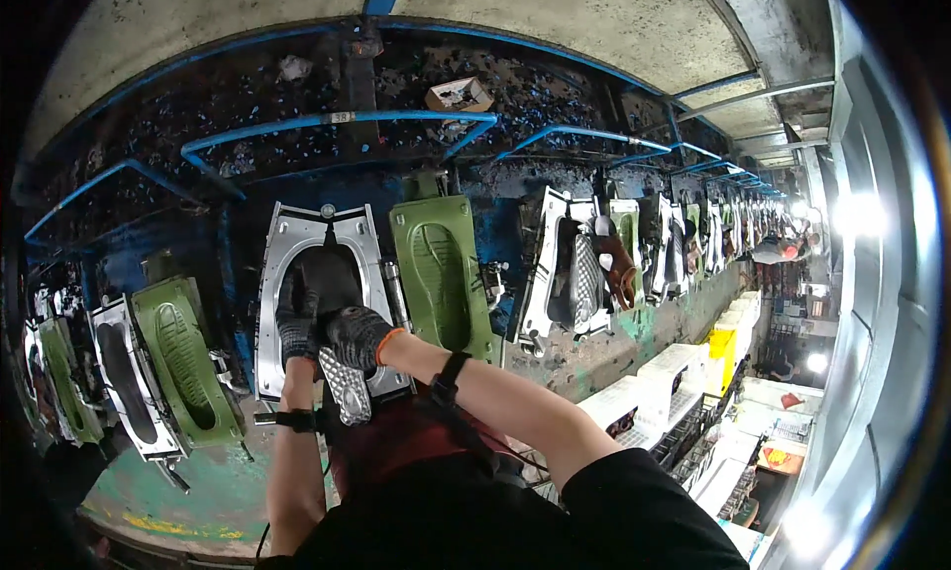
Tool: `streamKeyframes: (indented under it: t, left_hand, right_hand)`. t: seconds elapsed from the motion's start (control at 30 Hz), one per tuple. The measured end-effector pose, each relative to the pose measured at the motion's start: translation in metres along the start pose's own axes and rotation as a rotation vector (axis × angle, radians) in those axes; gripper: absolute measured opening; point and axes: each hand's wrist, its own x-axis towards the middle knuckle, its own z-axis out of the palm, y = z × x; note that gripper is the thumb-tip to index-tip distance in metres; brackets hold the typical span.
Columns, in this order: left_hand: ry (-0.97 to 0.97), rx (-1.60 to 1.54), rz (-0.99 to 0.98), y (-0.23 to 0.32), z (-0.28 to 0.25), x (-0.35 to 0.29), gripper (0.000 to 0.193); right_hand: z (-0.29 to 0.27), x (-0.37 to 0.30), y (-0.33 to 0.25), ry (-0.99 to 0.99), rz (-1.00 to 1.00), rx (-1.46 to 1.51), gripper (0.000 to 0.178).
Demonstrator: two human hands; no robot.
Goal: Operating an assembly line conveyor system to place shoe components into molds for processing.
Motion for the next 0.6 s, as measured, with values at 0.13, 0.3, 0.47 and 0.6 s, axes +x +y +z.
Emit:
streamKeyframes:
  t: [0.13, 0.3, 0.47, 0.6]
  left_hand:
    - [-0.027, 0.346, -0.03, -0.015, 0.002, 0.015, 0.041]
    - [-0.314, 0.692, -0.06, -0.076, -0.039, -0.042, 0.038]
    - [-0.165, 0.385, -0.174, -0.088, -0.085, -0.052, 0.038]
    - [-0.006, -0.022, -0.485, -0.054, -0.044, -0.042, 0.035]
  right_hand:
    - [0.007, 0.035, 0.009, -0.277, -0.43, -0.175, 0.024]
    - [0.1, -0.008, -0.01, -0.11, -0.809, -0.473, 0.026]
    - [0.046, -0.051, -0.028, 0.006, -0.18, 0.163, 0.038]
    - [0.021, -0.045, -0.032, 0.238, 0.498, 0.295, 0.034]
